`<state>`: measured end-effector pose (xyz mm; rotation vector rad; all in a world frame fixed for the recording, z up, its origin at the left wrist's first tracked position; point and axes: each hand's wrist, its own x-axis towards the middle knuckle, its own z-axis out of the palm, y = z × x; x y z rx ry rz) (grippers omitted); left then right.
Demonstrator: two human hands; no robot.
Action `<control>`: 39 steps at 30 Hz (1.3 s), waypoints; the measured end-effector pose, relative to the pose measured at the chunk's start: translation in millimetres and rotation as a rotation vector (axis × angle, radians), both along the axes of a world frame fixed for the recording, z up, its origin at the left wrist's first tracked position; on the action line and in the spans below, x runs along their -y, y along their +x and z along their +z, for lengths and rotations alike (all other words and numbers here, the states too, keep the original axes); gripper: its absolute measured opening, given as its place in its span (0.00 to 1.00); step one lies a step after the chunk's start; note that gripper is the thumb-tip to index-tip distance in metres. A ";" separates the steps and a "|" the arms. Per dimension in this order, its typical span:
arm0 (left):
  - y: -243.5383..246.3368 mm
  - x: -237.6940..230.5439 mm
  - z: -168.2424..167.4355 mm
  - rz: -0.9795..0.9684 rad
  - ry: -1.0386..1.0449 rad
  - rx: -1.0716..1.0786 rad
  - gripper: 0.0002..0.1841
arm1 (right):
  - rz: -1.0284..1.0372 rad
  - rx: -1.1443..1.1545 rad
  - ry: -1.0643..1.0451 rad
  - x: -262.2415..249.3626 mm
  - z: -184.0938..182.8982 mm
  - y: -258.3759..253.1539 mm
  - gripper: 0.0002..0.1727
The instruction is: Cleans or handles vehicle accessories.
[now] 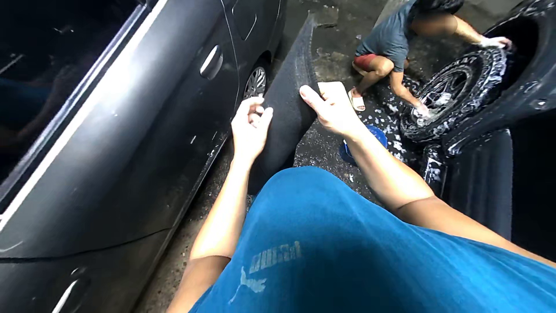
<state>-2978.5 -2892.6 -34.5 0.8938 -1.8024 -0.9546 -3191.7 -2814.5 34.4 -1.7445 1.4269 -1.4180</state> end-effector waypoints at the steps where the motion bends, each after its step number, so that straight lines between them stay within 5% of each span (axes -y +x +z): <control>1: -5.1 0.4 -0.1 -0.018 -0.065 -0.006 0.14 | 0.002 -0.005 0.000 1.5 0.3 1.5 0.20; 8: -1.7 17.2 -12.4 0.060 0.049 0.033 0.14 | -0.025 -0.038 0.011 3.2 1.3 -6.8 0.20; 11: -15.6 9.3 -1.9 -0.001 -0.068 -0.004 0.18 | -0.024 -0.036 0.020 3.6 -1.4 -6.0 0.20; 13: -31.9 4.9 0.3 -0.032 -0.132 -0.067 0.10 | -0.027 -0.037 0.018 4.6 -3.6 -4.9 0.20; 17: -32.7 14.7 -7.5 -0.007 0.030 -0.024 0.16 | -0.093 -0.072 0.004 5.2 -1.5 -18.3 0.20; 23: -47.0 -18.6 -23.2 -0.061 -0.395 0.080 0.20 | -0.179 0.000 -0.002 7.1 -7.2 -29.4 0.19; 26: -53.4 -17.8 -36.6 -0.003 -0.580 0.045 0.08 | -0.233 0.018 -0.017 8.6 -7.6 -28.8 0.19; 30: -43.6 -13.8 -50.9 0.035 -0.498 0.072 0.07 | -0.306 0.068 -0.033 8.4 -6.3 -36.6 0.21; 34: -56.3 -14.7 -48.5 0.017 -0.534 0.077 0.21 | -0.305 0.121 -0.041 10.2 -6.2 -31.2 0.21; 39: -67.9 -0.2 -39.4 0.056 -0.481 -0.081 0.05 | -0.333 0.156 -0.017 12.7 -10.1 -26.4 0.22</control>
